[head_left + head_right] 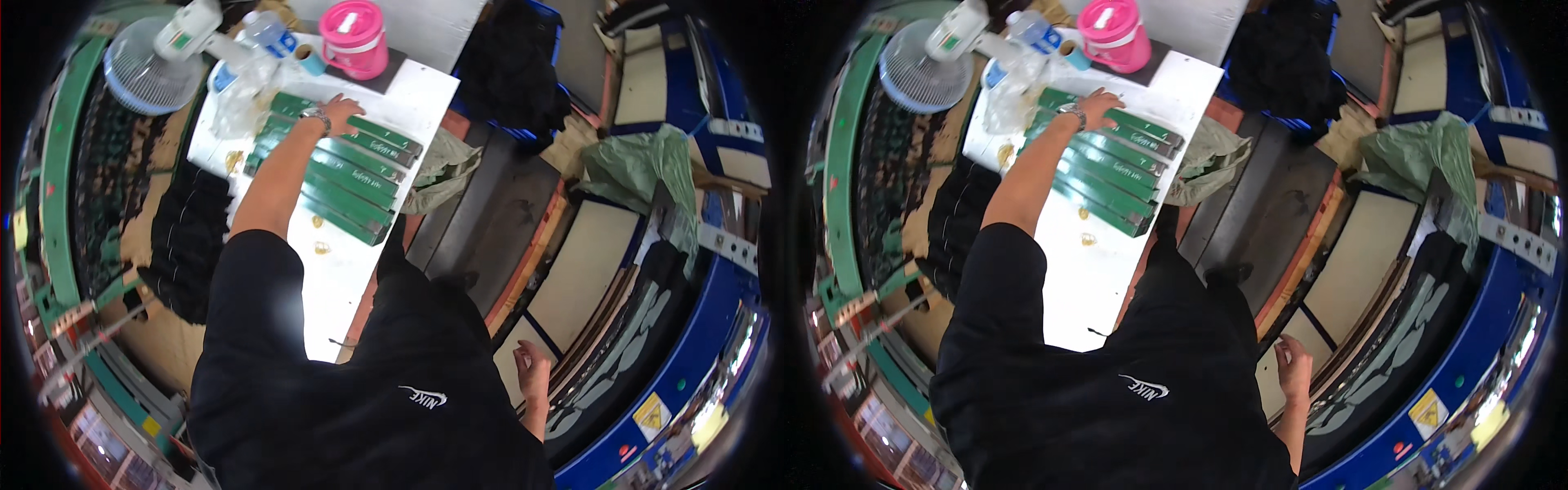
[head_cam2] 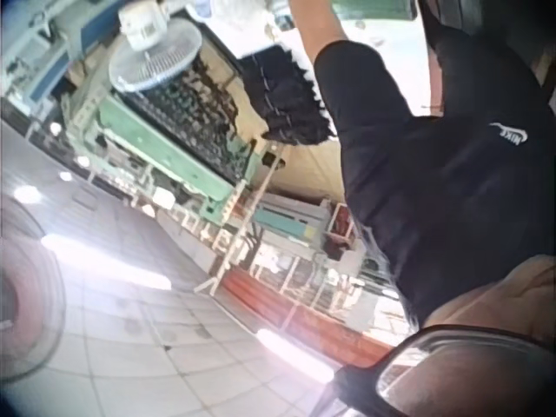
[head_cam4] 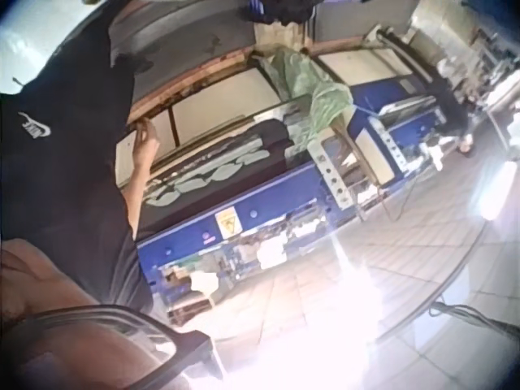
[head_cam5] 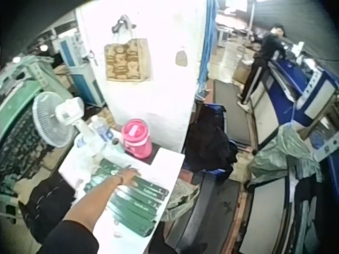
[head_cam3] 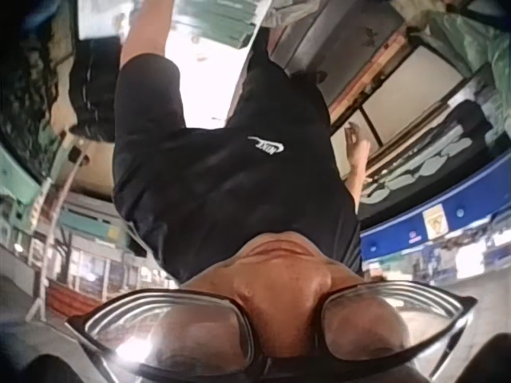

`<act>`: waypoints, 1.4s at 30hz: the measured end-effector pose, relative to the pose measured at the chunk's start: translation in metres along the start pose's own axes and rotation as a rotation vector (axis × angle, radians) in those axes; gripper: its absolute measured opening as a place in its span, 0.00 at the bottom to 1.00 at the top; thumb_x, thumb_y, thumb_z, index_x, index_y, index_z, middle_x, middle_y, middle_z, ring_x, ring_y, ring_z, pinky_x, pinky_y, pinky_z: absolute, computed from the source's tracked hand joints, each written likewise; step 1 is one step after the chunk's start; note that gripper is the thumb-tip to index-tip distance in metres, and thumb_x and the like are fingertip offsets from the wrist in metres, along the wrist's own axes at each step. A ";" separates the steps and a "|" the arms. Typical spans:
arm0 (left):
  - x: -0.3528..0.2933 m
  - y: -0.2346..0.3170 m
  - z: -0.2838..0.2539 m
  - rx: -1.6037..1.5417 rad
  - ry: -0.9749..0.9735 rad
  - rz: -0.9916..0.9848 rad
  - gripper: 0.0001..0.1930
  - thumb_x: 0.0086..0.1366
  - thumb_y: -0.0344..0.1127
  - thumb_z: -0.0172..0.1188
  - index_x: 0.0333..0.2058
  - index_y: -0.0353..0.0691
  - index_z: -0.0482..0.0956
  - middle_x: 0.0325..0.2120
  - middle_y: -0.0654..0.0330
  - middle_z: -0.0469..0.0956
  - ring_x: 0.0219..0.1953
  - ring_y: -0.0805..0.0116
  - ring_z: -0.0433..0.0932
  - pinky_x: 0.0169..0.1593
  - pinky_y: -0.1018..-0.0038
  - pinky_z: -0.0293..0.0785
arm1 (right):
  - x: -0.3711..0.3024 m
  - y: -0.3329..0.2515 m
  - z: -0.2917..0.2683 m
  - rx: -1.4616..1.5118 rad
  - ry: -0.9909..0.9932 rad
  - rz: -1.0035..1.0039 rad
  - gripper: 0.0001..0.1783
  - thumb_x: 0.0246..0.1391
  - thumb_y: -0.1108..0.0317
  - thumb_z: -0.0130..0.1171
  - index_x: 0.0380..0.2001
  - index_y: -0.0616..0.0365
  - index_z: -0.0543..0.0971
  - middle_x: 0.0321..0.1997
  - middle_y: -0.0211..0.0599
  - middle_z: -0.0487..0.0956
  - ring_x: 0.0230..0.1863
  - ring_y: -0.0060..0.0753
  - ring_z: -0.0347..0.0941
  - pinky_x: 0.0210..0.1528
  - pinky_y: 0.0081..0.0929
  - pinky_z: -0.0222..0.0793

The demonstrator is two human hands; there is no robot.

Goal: The person uses green plastic templates to cut shapes from a large sheet of black fabric on a workbench. They repeatedly place the templates on the fabric, cut around them, and stack the resulting fabric pieces on a nearby table.

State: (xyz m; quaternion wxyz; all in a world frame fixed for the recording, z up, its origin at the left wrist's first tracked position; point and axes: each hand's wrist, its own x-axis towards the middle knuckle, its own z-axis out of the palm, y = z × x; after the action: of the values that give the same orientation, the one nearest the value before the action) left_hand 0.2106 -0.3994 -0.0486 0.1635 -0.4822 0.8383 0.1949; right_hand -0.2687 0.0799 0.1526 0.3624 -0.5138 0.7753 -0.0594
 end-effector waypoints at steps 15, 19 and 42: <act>0.135 -0.071 0.031 0.415 -0.821 0.252 0.53 0.44 0.83 0.61 0.45 0.30 0.84 0.46 0.41 0.82 0.50 0.48 0.81 0.56 0.55 0.74 | -0.131 0.021 0.092 0.167 0.081 0.807 0.19 0.55 0.59 0.68 0.45 0.61 0.82 0.32 0.44 0.85 0.35 0.44 0.83 0.41 0.36 0.77; 0.131 -0.052 0.013 0.278 -0.658 0.181 0.44 0.45 0.65 0.77 0.49 0.30 0.82 0.47 0.47 0.83 0.49 0.56 0.82 0.54 0.62 0.76 | -0.147 -0.001 0.123 0.313 0.084 0.917 0.17 0.58 0.60 0.66 0.45 0.61 0.82 0.35 0.45 0.85 0.37 0.40 0.83 0.43 0.35 0.78; -0.131 0.609 -0.172 0.439 -0.680 0.653 0.15 0.55 0.40 0.77 0.34 0.34 0.87 0.22 0.61 0.83 0.26 0.78 0.75 0.35 0.70 0.75 | -0.248 0.106 0.009 0.419 1.115 0.204 0.22 0.58 0.54 0.66 0.47 0.61 0.80 0.47 0.44 0.80 0.51 0.49 0.77 0.54 0.39 0.73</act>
State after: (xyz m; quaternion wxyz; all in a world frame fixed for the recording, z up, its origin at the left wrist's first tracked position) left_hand -0.2726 -0.1054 0.2645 0.4547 -0.0590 0.8657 0.2009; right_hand -0.2911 0.3393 0.2213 -0.0012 -0.2461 0.8655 -0.4362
